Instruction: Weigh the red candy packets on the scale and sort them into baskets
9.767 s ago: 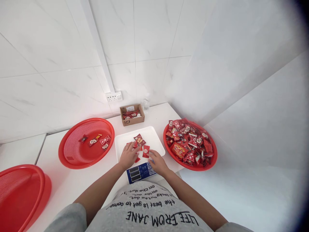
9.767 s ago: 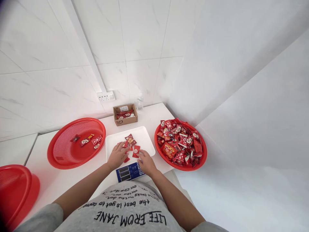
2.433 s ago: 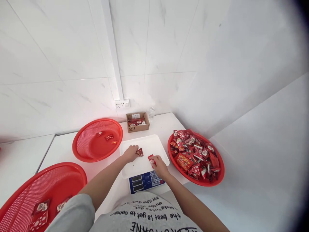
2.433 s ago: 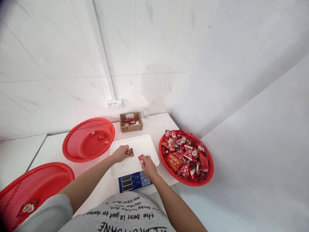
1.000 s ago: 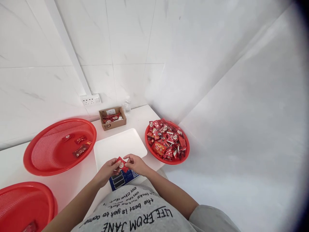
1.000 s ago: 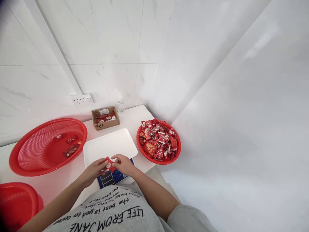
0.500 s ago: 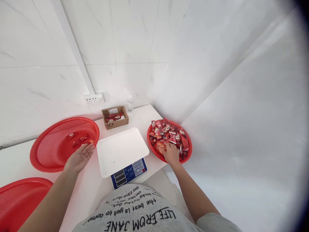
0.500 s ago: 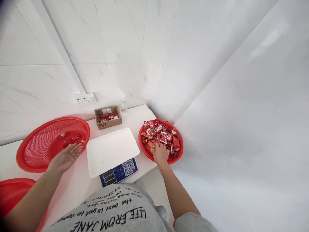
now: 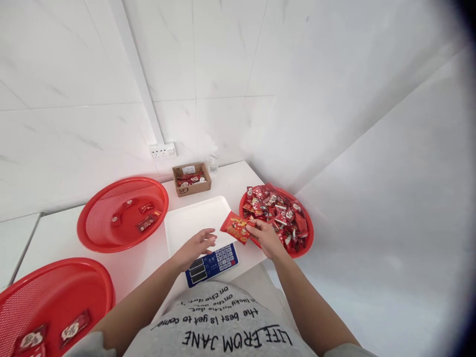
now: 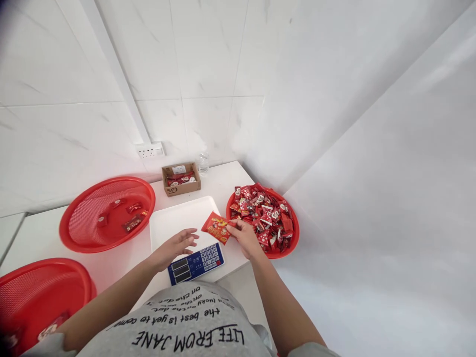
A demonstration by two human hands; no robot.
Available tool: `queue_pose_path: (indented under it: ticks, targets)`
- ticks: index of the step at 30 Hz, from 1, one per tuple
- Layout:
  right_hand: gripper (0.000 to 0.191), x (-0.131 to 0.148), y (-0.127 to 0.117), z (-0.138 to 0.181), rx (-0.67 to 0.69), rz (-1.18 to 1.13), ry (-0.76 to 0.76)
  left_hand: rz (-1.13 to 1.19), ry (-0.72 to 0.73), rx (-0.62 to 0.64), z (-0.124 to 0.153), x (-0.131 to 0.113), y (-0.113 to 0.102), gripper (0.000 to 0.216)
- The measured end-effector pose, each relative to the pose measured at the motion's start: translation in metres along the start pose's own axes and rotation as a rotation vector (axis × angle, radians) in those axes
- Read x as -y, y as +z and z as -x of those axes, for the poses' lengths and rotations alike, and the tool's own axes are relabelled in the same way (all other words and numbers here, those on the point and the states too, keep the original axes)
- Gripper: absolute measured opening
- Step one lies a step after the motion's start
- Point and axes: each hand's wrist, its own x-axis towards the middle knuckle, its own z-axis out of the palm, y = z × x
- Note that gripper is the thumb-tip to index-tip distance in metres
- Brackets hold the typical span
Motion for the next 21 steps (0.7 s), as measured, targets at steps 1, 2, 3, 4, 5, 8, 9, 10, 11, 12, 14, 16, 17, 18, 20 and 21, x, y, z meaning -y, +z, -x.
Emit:
queue_pose_path:
  ticks: [1,2,3,4,5,8,9,10,11,12,14,16,17,18,20,21]
  targets:
    - [0.032,0.0,0.012,0.003,0.056,-0.057,0.021,0.019,0.029,0.017,-0.001,-0.002,0.005,0.045]
    - [0.033,-0.001,0.023,0.006,0.099,-0.095,0.048,0.043,0.057,0.021,-0.003,-0.004,0.008,0.043]
    - [0.035,-0.002,0.034,0.009,0.14,-0.123,0.083,0.069,0.08,0.013,-0.004,-0.004,0.009,0.041]
    - [0.037,-0.004,0.043,0.012,0.183,-0.144,0.12,0.093,0.097,-0.004,-0.004,-0.005,0.01,0.039]
    - [0.039,-0.006,0.05,0.014,0.225,-0.159,0.151,0.111,0.104,-0.024,-0.004,-0.005,0.009,0.038]
    - [0.043,-0.011,0.065,0.019,0.292,-0.179,0.174,0.127,0.088,-0.048,0.001,-0.007,0.005,0.036]
    - [0.043,-0.012,0.068,0.019,0.286,-0.183,0.162,0.122,0.086,-0.053,0.003,-0.008,0.004,0.036]
    - [0.043,-0.012,0.071,0.02,0.274,-0.189,0.149,0.115,0.088,-0.058,0.006,-0.008,0.003,0.036]
    - [0.043,-0.013,0.072,0.02,0.262,-0.195,0.139,0.106,0.094,-0.064,0.007,-0.009,0.003,0.036]
    - [0.043,-0.012,0.074,0.02,0.258,-0.198,0.136,0.095,0.1,-0.075,0.009,-0.01,0.003,0.036]
    - [0.043,-0.012,0.075,0.019,0.268,-0.189,0.143,0.061,0.119,-0.103,0.01,-0.01,0.003,0.036]
    - [0.044,-0.012,0.074,0.019,0.288,-0.158,0.167,0.019,0.15,-0.141,0.01,-0.01,0.002,0.036]
    - [0.045,-0.012,0.074,0.019,0.3,-0.138,0.178,-0.001,0.165,-0.161,0.009,-0.009,0.001,0.035]
    - [0.046,-0.012,0.072,0.019,0.313,-0.118,0.183,-0.019,0.179,-0.181,0.009,-0.009,0.0,0.034]
    - [0.048,-0.013,0.07,0.019,0.343,-0.076,0.186,-0.047,0.192,-0.214,0.007,-0.006,-0.003,0.033]
    - [0.048,-0.013,0.068,0.02,0.355,-0.055,0.188,-0.06,0.189,-0.223,0.007,-0.005,-0.004,0.033]
